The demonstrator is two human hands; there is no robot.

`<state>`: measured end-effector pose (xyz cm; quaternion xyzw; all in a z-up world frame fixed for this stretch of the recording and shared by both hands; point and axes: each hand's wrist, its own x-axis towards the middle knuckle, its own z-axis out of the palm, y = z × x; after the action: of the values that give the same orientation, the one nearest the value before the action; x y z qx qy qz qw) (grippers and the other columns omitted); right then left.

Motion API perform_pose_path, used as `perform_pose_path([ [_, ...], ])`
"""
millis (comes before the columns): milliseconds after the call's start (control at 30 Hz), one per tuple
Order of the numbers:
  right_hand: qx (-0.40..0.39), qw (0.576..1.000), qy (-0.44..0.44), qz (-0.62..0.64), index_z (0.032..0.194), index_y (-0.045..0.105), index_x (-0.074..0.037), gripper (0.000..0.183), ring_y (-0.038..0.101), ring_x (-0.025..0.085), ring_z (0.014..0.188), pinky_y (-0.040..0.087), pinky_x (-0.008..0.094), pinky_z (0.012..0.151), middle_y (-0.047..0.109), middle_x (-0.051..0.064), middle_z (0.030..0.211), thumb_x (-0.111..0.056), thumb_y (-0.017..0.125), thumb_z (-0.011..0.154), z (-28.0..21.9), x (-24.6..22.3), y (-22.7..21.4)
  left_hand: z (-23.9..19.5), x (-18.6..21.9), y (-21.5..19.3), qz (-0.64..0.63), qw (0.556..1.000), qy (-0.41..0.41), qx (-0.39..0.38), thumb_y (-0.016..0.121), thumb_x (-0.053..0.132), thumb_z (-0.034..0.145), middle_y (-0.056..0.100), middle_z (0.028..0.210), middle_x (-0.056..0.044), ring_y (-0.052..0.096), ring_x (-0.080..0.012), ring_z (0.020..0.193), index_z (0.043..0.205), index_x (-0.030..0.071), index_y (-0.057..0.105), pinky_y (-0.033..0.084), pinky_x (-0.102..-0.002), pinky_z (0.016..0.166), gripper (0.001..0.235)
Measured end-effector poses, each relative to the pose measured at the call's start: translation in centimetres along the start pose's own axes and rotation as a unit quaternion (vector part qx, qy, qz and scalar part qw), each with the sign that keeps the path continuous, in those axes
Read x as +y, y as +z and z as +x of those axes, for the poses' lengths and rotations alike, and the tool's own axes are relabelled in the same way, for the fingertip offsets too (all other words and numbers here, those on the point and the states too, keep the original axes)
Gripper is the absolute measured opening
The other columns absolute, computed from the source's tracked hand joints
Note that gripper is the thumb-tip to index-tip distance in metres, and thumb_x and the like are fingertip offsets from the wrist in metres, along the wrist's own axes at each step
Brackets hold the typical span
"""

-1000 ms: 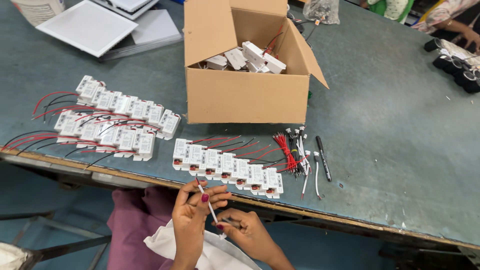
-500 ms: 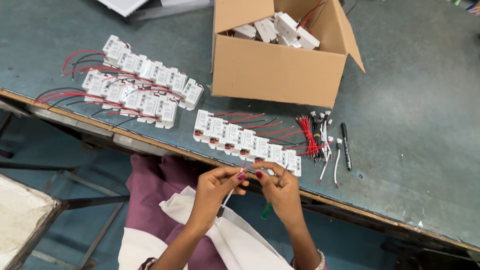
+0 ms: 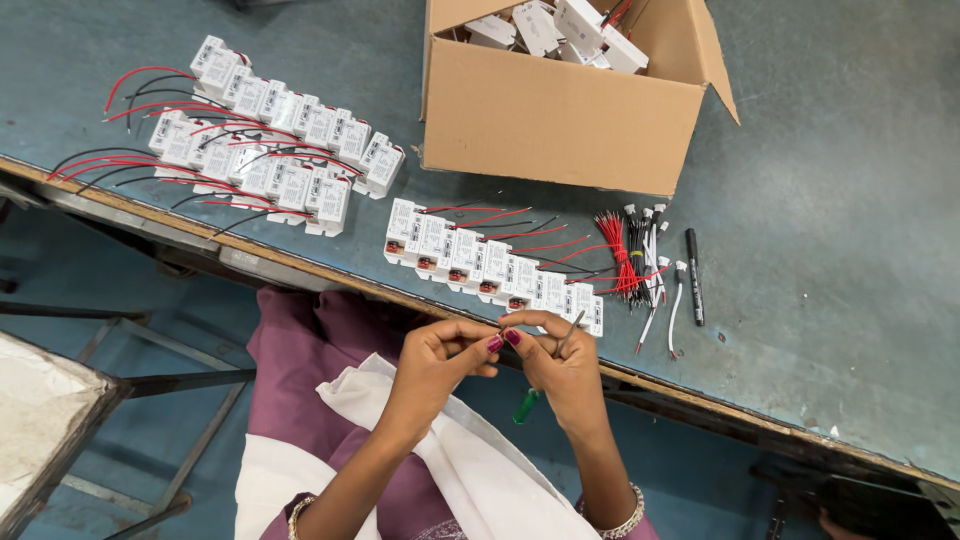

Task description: The person uses a screwdriver to attach red and black wires to small white electronic modules arranged on a table. They tighten the screws on each module and place the completed units into a cardboard box.

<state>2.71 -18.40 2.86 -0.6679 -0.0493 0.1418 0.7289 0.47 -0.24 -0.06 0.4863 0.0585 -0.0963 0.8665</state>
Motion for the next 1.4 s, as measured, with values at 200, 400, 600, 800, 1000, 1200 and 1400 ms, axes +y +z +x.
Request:
perform_pose_path([
  [200, 0.029, 0.999, -0.035, 0.009, 0.110, 0.071, 0.005, 0.019, 0.032, 0.000, 0.049, 0.020, 0.023, 0.044, 0.051, -0.008, 0.058, -0.012, 0.068, 0.100, 0.0, 1.4, 0.0, 0.0, -0.2, 0.0, 0.022, 1.000, 0.011, 0.006, 0.072, 0.010, 0.092, 0.076, 0.091, -0.009, 0.070, -0.0091, 0.077, 0.107, -0.006, 0.075, 0.062, -0.026, 0.072, 0.022],
  [400, 0.046, 0.979, 0.000, 0.199, 0.103, 0.066, 0.003, 0.016, 0.026, 0.002, 0.041, 0.018, 0.026, 0.040, 0.063, 0.002, 0.066, -0.012, 0.063, 0.099, 0.3, 2.8, 1.0, 0.3, -1.2, 0.5, -0.119, 0.993, 0.015, 0.007, 0.068, 0.010, 0.096, 0.072, 0.088, -0.005, 0.067, -0.0081, 0.077, 0.101, -0.003, 0.072, 0.058, -0.026, 0.073, 0.015],
  [600, 0.057, 0.975, -0.048, 0.211, 0.104, 0.064, 0.000, 0.012, 0.026, 0.002, 0.042, 0.018, 0.025, 0.040, 0.047, -0.005, 0.057, -0.011, 0.060, 0.105, 0.2, 3.7, 2.6, 0.8, -2.3, 1.2, -0.192, 0.981, 0.014, 0.030, 0.066, 0.011, 0.096, 0.065, 0.082, -0.002, 0.058, -0.0044, 0.071, 0.095, 0.001, 0.069, 0.049, -0.022, 0.062, 0.010],
  [800, 0.056, 0.977, -0.015, 0.205, 0.103, 0.058, -0.004, 0.008, 0.026, 0.003, 0.043, 0.019, 0.025, 0.041, 0.042, -0.005, 0.059, -0.011, 0.057, 0.104, -0.2, 4.3, 3.2, 1.0, -3.3, 0.7, -0.167, 0.984, 0.014, 0.062, 0.069, 0.012, 0.097, 0.055, 0.075, 0.003, 0.045, -0.0023, 0.060, 0.088, 0.004, 0.064, 0.037, -0.021, 0.053, 0.013],
  [1000, 0.036, 0.956, 0.062, 0.285, 0.102, 0.058, -0.006, 0.006, 0.020, 0.002, 0.040, 0.015, 0.025, 0.038, 0.028, -0.009, 0.056, -0.012, 0.059, 0.102, 0.1, 5.4, 2.6, 2.0, -3.6, -0.8, -0.148, 0.984, 0.014, 0.101, 0.067, 0.011, 0.095, 0.053, 0.072, 0.002, 0.044, -0.0039, 0.055, 0.090, 0.004, 0.063, 0.037, -0.022, 0.049, 0.009],
  [1200, -0.021, 0.914, 0.237, 0.329, 0.104, 0.060, -0.010, 0.005, 0.020, 0.003, 0.043, 0.014, 0.023, 0.039, 0.026, -0.008, 0.059, -0.014, 0.058, 0.102, 0.0, 7.5, 3.1, 2.4, -2.1, -3.5, -0.136, 0.983, 0.046, 0.115, 0.064, 0.012, 0.098, 0.056, 0.077, 0.002, 0.045, -0.0027, 0.059, 0.093, 0.003, 0.065, 0.038, -0.021, 0.051, 0.010],
  [1400, -0.097, 0.927, 0.205, 0.299, 0.106, 0.058, -0.005, 0.013, 0.025, 0.006, 0.043, 0.019, 0.024, 0.039, 0.026, -0.007, 0.059, -0.016, 0.051, 0.104, -3.1, 10.7, 5.5, 2.1, -1.3, -4.0, -0.133, 0.983, 0.038, 0.120, 0.065, 0.012, 0.098, 0.059, 0.080, 0.002, 0.048, -0.0012, 0.065, 0.095, 0.004, 0.066, 0.038, -0.020, 0.052, 0.008],
])
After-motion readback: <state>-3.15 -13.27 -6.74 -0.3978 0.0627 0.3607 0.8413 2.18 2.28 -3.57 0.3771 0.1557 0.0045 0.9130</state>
